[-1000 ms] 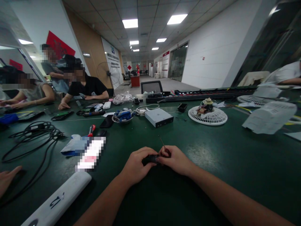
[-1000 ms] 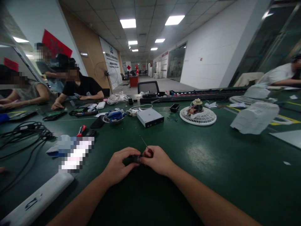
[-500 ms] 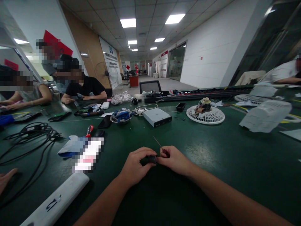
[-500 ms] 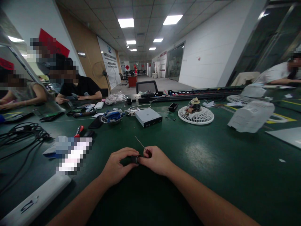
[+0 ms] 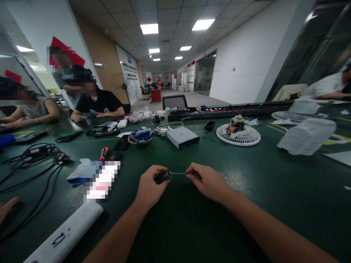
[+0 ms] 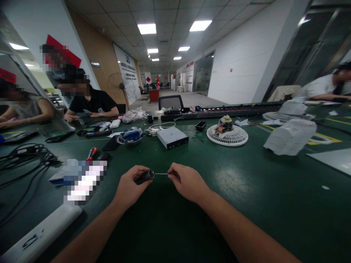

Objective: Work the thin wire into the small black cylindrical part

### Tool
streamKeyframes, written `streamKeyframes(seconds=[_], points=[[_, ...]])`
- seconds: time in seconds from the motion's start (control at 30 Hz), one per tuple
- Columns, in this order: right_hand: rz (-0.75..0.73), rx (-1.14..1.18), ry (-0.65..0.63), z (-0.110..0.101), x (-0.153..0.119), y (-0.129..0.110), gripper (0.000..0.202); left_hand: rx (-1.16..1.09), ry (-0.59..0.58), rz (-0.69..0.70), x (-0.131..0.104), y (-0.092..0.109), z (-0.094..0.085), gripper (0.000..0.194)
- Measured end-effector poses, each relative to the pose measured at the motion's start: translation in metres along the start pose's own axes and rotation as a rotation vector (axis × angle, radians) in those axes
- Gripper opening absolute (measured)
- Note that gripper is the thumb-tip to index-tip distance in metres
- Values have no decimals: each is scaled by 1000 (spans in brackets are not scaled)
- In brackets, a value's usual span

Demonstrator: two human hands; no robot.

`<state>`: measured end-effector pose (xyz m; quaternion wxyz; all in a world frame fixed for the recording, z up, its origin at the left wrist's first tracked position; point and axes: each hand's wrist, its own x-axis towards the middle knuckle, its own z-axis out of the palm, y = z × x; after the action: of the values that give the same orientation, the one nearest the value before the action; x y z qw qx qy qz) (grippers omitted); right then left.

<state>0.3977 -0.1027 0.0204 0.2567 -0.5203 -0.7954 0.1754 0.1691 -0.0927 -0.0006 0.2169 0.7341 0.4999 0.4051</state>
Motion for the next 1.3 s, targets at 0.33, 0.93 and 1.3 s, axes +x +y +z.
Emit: streamKeyframes(seconds=[0.33,0.93,1.3], points=[[-4,14,29,1,-2,-4,11,23,-58,158,-3,-1,3,28],[96,-16,-8,4,0,0,14,63,-67,180,-4,1,4,31],[168,109,57,19,1,-9,19,79,-10,70,0,-8,6,30]])
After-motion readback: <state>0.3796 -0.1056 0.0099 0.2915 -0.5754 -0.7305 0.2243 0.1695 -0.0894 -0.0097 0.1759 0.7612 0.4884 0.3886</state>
